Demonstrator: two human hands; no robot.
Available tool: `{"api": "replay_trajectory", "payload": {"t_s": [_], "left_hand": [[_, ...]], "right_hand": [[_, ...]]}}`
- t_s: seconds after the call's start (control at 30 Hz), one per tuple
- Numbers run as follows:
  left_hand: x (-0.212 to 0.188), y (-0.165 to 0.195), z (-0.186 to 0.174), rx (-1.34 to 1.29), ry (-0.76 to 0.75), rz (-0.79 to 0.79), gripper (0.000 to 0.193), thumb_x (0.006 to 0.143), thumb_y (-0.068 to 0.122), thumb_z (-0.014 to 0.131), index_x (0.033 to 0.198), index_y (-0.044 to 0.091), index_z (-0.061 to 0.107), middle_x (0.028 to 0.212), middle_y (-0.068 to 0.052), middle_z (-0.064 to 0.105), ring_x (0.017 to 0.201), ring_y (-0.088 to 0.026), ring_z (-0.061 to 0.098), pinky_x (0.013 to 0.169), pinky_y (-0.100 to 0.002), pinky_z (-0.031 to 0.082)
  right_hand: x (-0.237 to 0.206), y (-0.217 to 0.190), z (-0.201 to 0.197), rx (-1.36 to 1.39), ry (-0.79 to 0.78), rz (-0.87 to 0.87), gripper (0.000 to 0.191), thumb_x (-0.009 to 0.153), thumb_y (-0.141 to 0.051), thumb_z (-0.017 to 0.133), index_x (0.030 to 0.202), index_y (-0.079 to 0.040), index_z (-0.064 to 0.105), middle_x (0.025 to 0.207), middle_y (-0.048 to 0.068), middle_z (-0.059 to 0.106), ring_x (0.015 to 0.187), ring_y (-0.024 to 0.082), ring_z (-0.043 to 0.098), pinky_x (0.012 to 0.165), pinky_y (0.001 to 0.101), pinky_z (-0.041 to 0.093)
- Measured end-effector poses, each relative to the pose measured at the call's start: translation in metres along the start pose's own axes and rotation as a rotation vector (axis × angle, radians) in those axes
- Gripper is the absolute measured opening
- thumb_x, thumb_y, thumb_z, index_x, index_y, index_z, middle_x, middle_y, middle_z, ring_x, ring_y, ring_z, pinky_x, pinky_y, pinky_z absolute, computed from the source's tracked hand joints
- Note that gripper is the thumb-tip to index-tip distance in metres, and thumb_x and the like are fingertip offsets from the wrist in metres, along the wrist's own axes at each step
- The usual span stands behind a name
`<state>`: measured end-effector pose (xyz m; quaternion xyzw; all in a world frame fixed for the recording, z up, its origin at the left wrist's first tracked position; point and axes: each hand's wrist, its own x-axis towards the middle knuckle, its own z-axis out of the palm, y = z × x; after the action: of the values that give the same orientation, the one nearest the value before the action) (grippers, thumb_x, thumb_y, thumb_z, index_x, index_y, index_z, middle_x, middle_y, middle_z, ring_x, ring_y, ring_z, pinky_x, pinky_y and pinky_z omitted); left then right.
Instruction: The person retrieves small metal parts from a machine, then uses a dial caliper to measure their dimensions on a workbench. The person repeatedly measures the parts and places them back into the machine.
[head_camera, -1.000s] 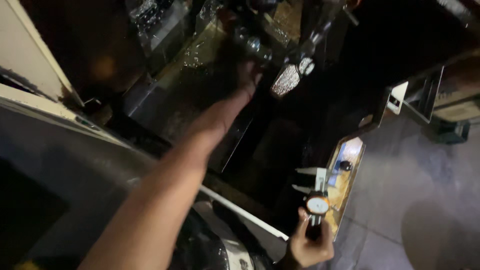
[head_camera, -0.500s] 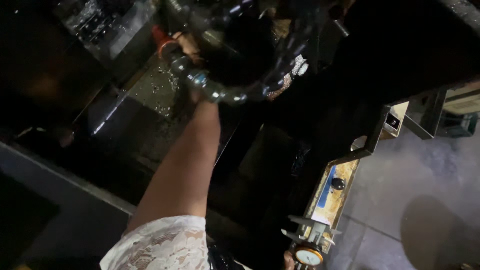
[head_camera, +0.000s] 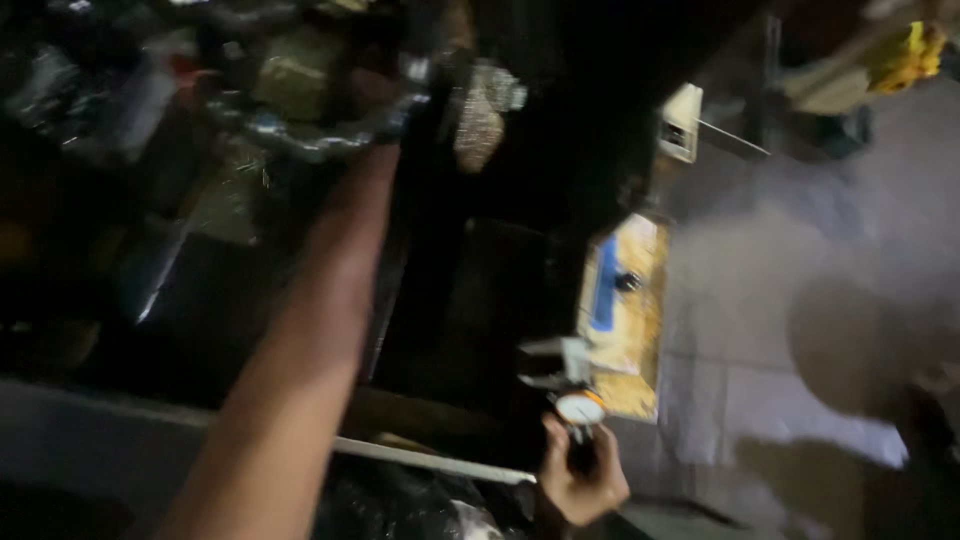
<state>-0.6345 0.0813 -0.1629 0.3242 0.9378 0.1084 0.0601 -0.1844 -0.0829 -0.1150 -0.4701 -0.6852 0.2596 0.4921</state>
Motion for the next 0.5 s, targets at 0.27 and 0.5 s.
{"api": "replay_trajectory", "payload": {"t_s": [0.27,0.5], "left_hand": [[-0.083,0.064,-0.040,-0.703,0.000,0.544,0.026,0.096,0.029,0.067,0.082,0.008,0.060,0.066,-0.006,0.067,0.056,-0.020,0.068,0.051,-0.034,0.054],[-0.207,0.017,-0.063,-1.445,-0.961,-0.005,0.012,0.086,0.016,0.057,0.087,0.005,0.058,0.076,-0.012,0.062,0.044,-0.011,0.037,0.038,-0.025,0.027]], "right_hand": [[-0.001,-0.027,-0.002,-0.008,0.022,-0.094,0.025,0.080,-0.005,0.085,0.097,0.007,0.071,0.082,0.010,0.075,0.076,0.010,0.069,0.073,0.0263,0.056],[0.000,-0.034,-0.001,-0.006,0.045,-0.095,0.030,0.081,-0.010,0.088,0.095,0.007,0.069,0.078,0.007,0.070,0.071,0.009,0.060,0.069,0.0265,0.052]]}}
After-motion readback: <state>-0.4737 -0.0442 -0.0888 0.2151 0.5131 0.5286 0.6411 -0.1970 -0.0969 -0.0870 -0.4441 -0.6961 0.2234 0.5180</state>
